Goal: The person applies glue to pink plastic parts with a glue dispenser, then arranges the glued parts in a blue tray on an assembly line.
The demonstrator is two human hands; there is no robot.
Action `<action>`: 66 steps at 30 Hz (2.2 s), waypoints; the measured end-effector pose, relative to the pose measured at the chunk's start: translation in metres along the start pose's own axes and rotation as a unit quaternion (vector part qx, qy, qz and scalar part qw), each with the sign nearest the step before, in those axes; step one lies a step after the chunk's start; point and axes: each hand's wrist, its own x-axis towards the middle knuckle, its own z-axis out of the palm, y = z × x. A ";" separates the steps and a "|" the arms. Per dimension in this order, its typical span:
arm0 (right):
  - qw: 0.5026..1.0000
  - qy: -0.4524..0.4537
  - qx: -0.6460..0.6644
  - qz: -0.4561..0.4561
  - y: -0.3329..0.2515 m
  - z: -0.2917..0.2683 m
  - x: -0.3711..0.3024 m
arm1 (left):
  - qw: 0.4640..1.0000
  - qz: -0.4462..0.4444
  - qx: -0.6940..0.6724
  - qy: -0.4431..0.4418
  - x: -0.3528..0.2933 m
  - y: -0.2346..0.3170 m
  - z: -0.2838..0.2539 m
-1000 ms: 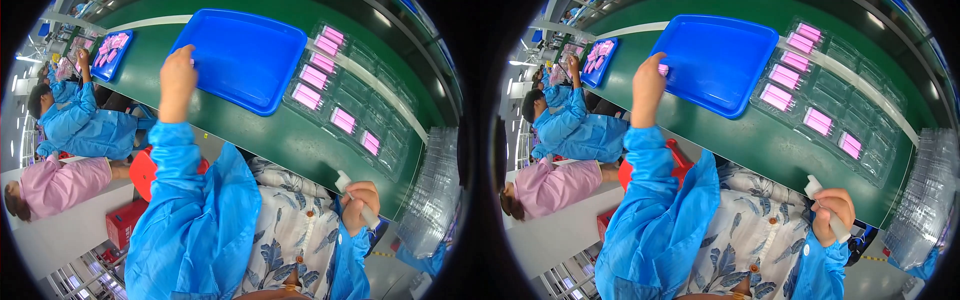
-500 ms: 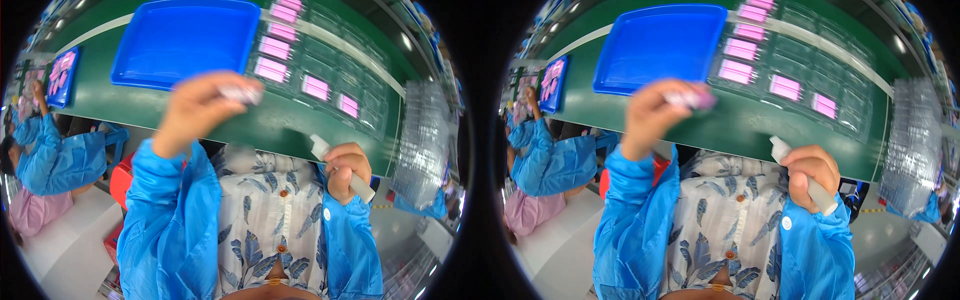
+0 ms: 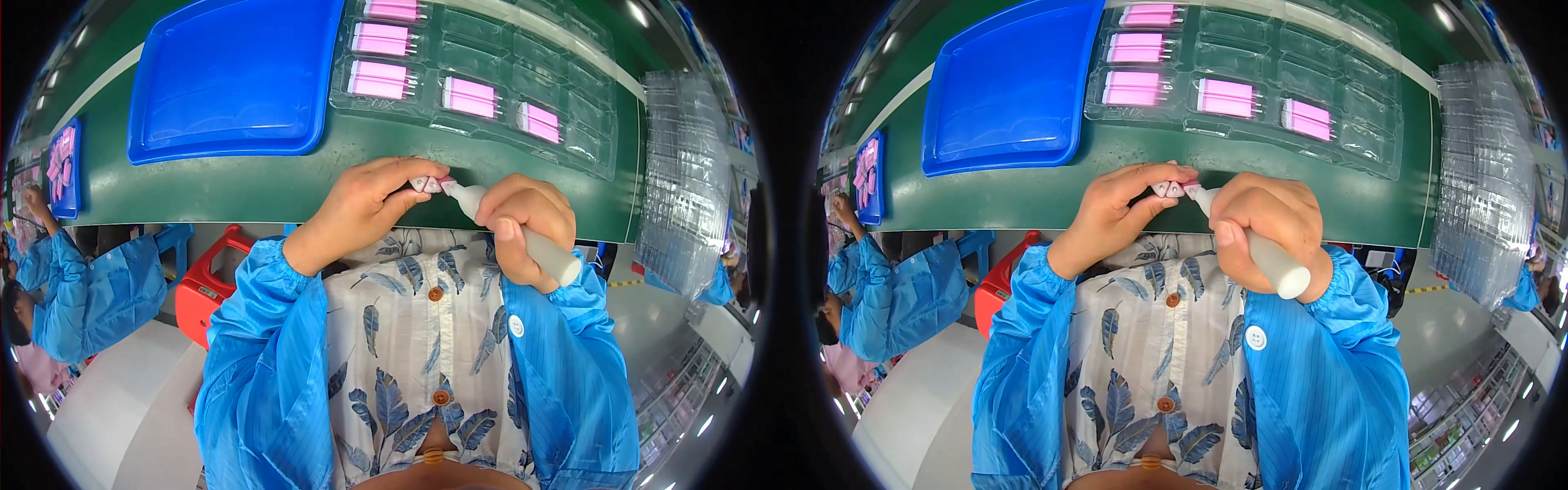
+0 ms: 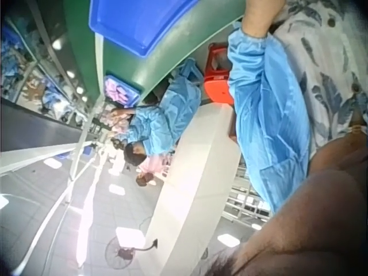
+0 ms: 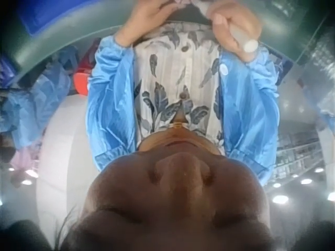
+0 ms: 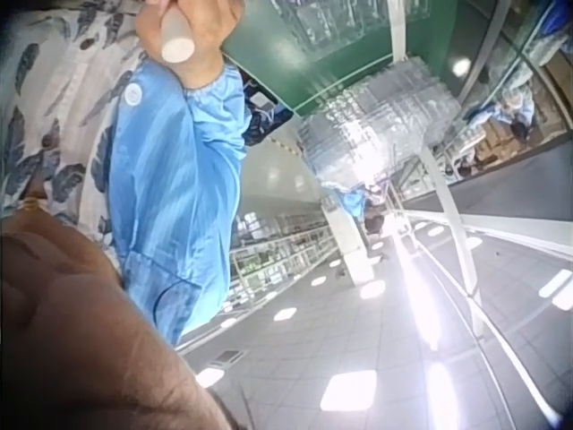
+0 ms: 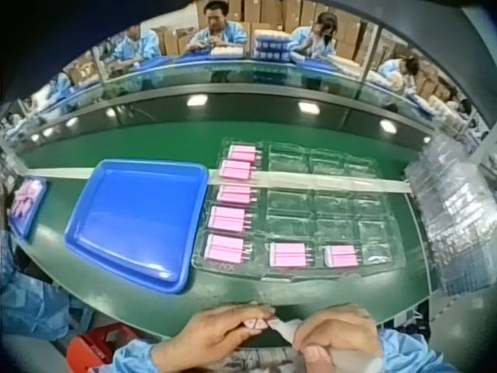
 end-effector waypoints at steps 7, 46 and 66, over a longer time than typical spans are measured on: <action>0.999 -0.041 -0.005 0.001 0.004 0.003 0.013 | 1.000 0.014 0.001 0.026 -0.002 0.000 0.002; 0.998 -0.044 -0.028 0.036 -0.023 0.022 -0.007 | 0.968 0.123 0.160 0.151 -0.016 -0.007 0.017; 0.991 0.120 0.017 0.055 -0.019 -0.031 -0.051 | 0.921 0.163 0.344 0.084 0.171 0.023 0.074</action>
